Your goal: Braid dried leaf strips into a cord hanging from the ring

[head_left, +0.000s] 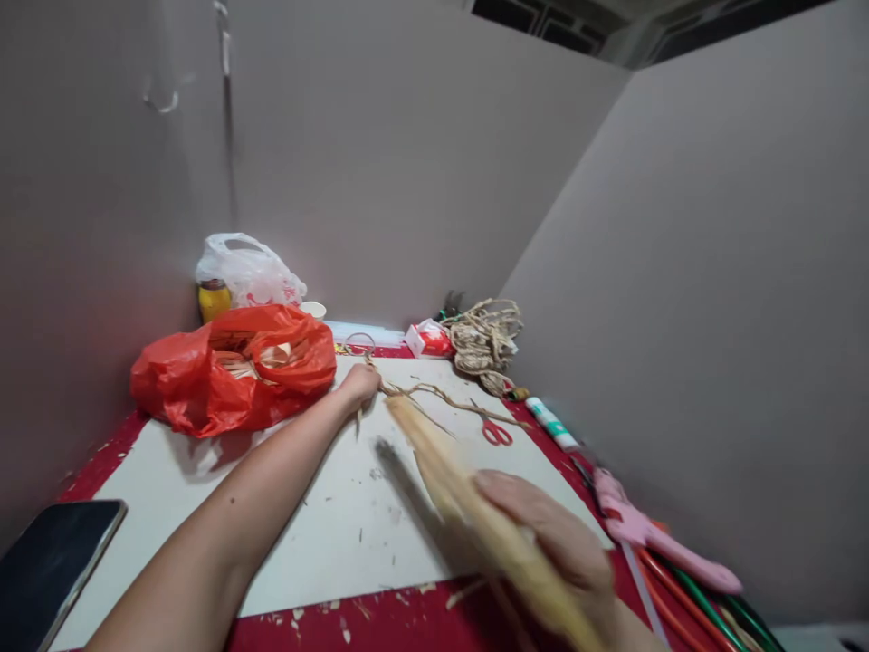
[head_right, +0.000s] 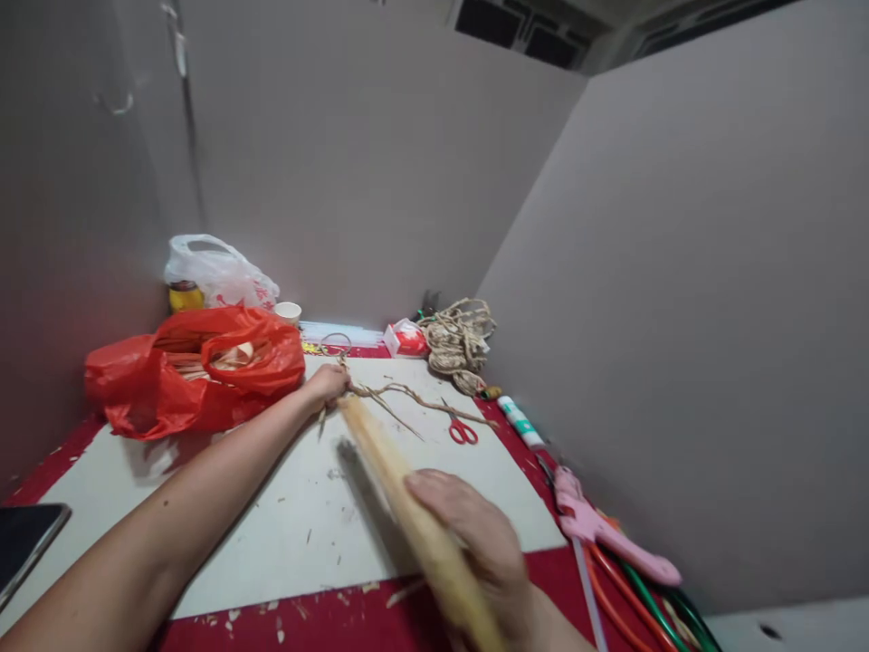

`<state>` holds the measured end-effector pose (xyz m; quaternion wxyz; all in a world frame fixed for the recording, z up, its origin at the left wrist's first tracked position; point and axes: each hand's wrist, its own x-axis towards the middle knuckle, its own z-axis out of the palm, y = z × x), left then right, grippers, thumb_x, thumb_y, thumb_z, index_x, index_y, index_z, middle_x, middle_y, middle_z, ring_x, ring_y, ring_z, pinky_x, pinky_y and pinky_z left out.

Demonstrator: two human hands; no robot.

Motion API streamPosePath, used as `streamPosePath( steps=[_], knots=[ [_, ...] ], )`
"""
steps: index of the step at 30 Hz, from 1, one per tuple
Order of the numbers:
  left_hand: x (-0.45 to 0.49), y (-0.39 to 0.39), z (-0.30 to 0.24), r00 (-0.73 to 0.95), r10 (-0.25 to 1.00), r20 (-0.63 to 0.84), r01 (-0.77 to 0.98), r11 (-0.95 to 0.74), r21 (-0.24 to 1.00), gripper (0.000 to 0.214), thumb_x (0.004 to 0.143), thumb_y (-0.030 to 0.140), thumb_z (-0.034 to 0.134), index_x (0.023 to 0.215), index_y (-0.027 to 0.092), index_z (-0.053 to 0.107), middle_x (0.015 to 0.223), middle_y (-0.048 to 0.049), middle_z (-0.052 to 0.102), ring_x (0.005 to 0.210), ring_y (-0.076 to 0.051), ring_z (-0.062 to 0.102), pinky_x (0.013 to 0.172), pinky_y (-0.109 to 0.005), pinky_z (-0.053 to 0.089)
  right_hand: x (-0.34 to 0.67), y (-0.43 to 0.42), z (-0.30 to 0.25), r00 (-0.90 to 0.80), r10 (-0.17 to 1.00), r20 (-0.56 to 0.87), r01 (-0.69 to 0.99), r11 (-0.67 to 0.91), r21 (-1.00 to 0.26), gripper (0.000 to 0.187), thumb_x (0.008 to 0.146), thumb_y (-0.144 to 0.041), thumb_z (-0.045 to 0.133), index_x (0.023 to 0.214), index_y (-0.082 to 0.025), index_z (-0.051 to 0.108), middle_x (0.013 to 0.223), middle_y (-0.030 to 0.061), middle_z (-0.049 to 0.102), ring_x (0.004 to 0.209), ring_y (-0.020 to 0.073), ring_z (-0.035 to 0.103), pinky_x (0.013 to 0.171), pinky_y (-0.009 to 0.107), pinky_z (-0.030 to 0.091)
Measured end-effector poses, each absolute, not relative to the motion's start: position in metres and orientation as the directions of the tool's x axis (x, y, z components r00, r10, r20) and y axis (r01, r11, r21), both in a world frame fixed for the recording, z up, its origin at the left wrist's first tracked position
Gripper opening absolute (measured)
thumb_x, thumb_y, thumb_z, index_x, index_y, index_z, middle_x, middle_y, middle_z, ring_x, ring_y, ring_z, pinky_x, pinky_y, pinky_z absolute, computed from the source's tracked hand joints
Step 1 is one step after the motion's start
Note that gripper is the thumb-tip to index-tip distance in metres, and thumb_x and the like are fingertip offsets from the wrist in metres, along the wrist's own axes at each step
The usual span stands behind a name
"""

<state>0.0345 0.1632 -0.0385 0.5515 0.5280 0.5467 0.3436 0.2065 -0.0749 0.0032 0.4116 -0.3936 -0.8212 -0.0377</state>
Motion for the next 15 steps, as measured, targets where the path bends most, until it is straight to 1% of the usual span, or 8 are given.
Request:
streamPosePath(
  steps=[2, 3, 4, 6, 8, 10, 12, 15],
  knots=[
    [0.034, 0.163, -0.036, 0.163, 0.957, -0.24, 0.243, 0.197, 0.95, 0.014, 0.082, 0.021, 0.051, 0.074, 0.012, 0.057, 0.041, 0.0074, 0.033, 0.033, -0.006, 0.029, 0.04, -0.021, 0.024, 0.204, -0.079, -0.002, -0.57, 0.629, 0.529, 0.587, 0.762, -0.274, 0.042, 0.086, -0.02, 0.047, 0.128, -0.023, 0.047, 0.111, 0.0086, 0.065, 0.106, 0.0204, 0.059, 0.089, 0.034, 0.05],
    [0.034, 0.163, -0.035, 0.166, 0.956, -0.242, 0.258, 0.194, 0.946, 0.013, 0.081, 0.02, 0.051, 0.073, 0.012, 0.057, 0.038, 0.0077, 0.03, 0.031, -0.007, 0.027, 0.039, -0.022, 0.021, 0.204, -0.078, -0.004, -0.615, 0.636, 0.465, 0.574, 0.766, -0.288, 0.046, 0.085, -0.014, 0.045, 0.13, -0.023, 0.045, 0.115, 0.0092, 0.063, 0.108, 0.0193, 0.058, 0.091, 0.034, 0.049],
    [0.034, 0.163, -0.034, 0.17, 0.955, -0.245, 0.269, 0.194, 0.943, 0.012, 0.08, 0.02, 0.05, 0.074, 0.012, 0.058, 0.037, 0.0077, 0.028, 0.031, -0.007, 0.026, 0.04, -0.022, 0.02, 0.205, -0.078, -0.006, -0.608, 0.666, 0.432, 0.595, 0.742, -0.308, 0.048, 0.085, -0.01, 0.042, 0.132, -0.022, 0.043, 0.118, 0.0096, 0.061, 0.11, 0.0183, 0.056, 0.092, 0.034, 0.048],
    [0.034, 0.162, -0.032, 0.174, 0.952, -0.251, 0.283, 0.196, 0.939, 0.012, 0.08, 0.02, 0.05, 0.075, 0.013, 0.058, 0.037, 0.0075, 0.028, 0.031, -0.007, 0.025, 0.04, -0.023, 0.019, 0.21, -0.075, -0.009, -0.486, 0.748, 0.451, 0.674, 0.65, -0.352, 0.046, 0.086, -0.009, 0.038, 0.13, -0.02, 0.045, 0.118, 0.0107, 0.061, 0.109, 0.0178, 0.057, 0.091, 0.034, 0.048],
    [0.033, 0.161, -0.031, 0.168, 0.952, -0.255, 0.29, 0.199, 0.936, 0.012, 0.08, 0.02, 0.05, 0.076, 0.013, 0.058, 0.038, 0.0076, 0.028, 0.031, -0.007, 0.025, 0.041, -0.023, 0.019, 0.214, -0.07, -0.009, -0.339, 0.817, 0.467, 0.748, 0.535, -0.394, 0.037, 0.087, -0.014, 0.04, 0.121, -0.019, 0.052, 0.111, 0.0112, 0.064, 0.102, 0.0187, 0.061, 0.086, 0.034, 0.05],
    [0.033, 0.16, -0.03, 0.153, 0.954, -0.256, 0.297, 0.203, 0.933, 0.011, 0.08, 0.02, 0.051, 0.076, 0.013, 0.058, 0.039, 0.0075, 0.029, 0.032, -0.006, 0.027, 0.041, -0.023, 0.02, 0.21, -0.064, -0.004, -0.268, 0.862, 0.431, 0.785, 0.455, -0.422, 0.028, 0.088, -0.021, 0.043, 0.11, -0.018, 0.059, 0.103, 0.0107, 0.067, 0.093, 0.019, 0.064, 0.081, 0.032, 0.053],
    [0.033, 0.157, -0.029, 0.134, 0.957, -0.259, 0.306, 0.208, 0.929, 0.013, 0.081, 0.022, 0.052, 0.075, 0.012, 0.058, 0.042, 0.0066, 0.033, 0.034, -0.006, 0.03, 0.041, -0.022, 0.023, 0.195, -0.057, 0.004, -0.304, 0.863, 0.405, 0.774, 0.471, -0.423, 0.024, 0.088, -0.025, 0.045, 0.103, -0.018, 0.062, 0.1, 0.0103, 0.067, 0.09, 0.0189, 0.064, 0.079, 0.032, 0.053],
    [0.033, 0.154, -0.028, 0.089, 0.961, -0.261, 0.315, 0.221, 0.923, 0.021, 0.084, 0.03, 0.053, 0.079, 0.011, 0.058, 0.055, 0.0037, 0.047, 0.043, -0.006, 0.041, 0.045, -0.02, 0.035, 0.155, -0.04, 0.021, -0.473, 0.766, 0.437, 0.674, 0.633, -0.38, 0.026, 0.087, -0.023, 0.046, 0.108, -0.018, 0.06, 0.105, 0.0106, 0.065, 0.096, 0.0186, 0.061, 0.085, 0.032, 0.049]
  ],
)
